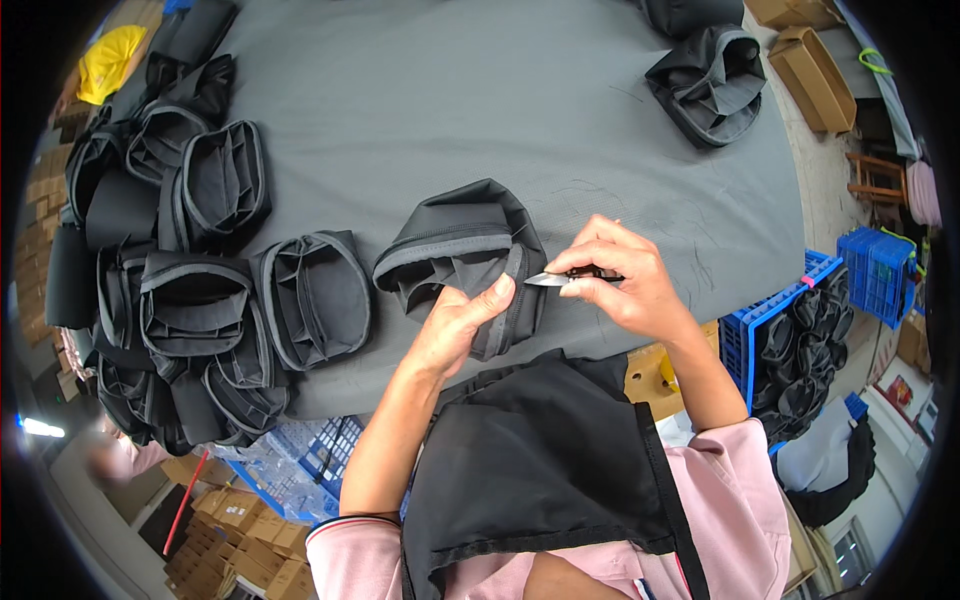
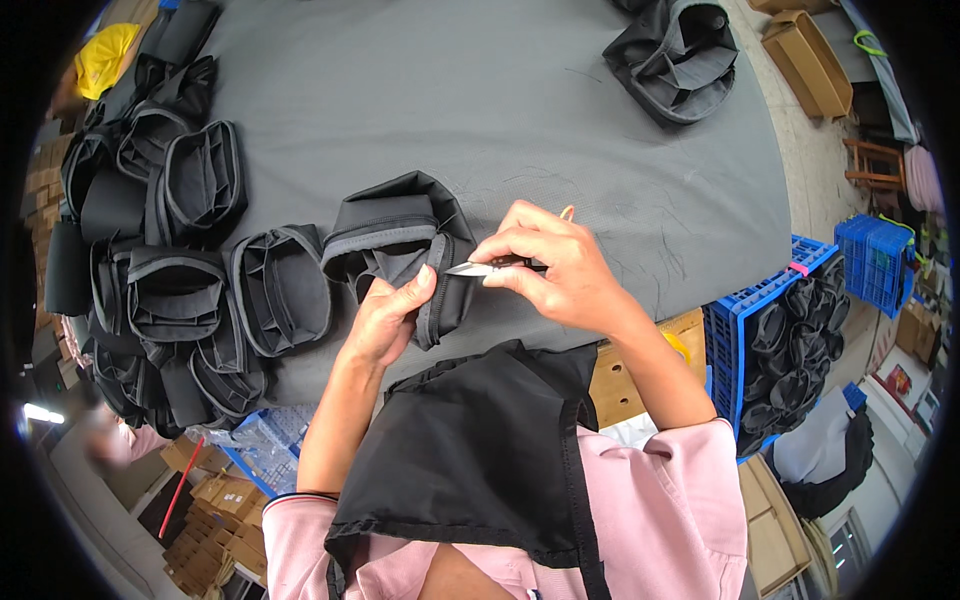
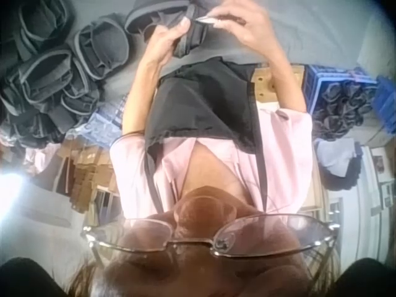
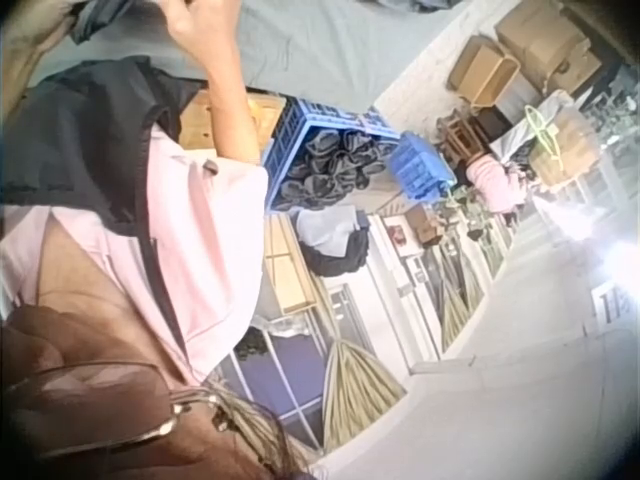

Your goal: The recorder uses small scissors to trim threads and inspect black fabric sleeves or covers at a manufacturing station.

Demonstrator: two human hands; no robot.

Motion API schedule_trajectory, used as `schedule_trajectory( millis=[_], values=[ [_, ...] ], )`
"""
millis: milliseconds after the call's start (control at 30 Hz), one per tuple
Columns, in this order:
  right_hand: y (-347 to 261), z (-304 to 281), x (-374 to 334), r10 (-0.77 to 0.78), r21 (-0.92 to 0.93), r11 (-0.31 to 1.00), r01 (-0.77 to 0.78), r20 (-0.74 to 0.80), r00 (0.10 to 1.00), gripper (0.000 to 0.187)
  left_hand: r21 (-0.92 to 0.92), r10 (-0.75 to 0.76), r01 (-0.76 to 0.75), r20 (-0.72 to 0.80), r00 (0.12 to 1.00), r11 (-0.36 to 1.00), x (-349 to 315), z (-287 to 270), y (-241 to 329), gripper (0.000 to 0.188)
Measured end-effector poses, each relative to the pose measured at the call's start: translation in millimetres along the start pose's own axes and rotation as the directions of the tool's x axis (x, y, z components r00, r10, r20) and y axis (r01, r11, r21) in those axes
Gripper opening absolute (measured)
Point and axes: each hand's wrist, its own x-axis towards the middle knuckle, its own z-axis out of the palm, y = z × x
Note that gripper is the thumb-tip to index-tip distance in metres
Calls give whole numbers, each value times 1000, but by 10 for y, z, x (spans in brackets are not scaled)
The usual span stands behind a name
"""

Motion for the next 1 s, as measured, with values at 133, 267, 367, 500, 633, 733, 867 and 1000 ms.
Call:
schedule_trajectory(
  millis=[133,267,367,500,633,733,867,1000],
  values=[
    [-76,44,5,72,22,997,-70,-90,993,27,-48,-35,34,-10,999,998,-11,57,70,35],
    [-53,69,39,44,-91,995,-51,-79,996,26,-64,3,-4,-30,1000,998,-18,88,73,35],
    [-84,55,30,-65,-159,986,55,-59,996,23,-35,-16,15,-19,1000,999,-34,48,87,35],
    [-166,107,-50,113,154,984,-84,-192,975,20,-391,-13,-24,-92,996,920,-8,169,330,34],
    [58,371,-158,308,314,919,-237,-198,931,36,-540,-5,-136,-253,968,831,360,-64,189,47],
    [62,539,-164,332,106,943,-316,-207,920,44,-585,-38,-126,-260,965,801,355,20,189,43],
    [305,662,-113,492,62,867,-495,-274,826,39,-45,81,-93,-220,972,995,273,-67,94,36],
    [595,782,-112,523,398,813,-425,-175,834,22,646,133,-25,-118,984,763,227,-122,136,28]
  ],
)
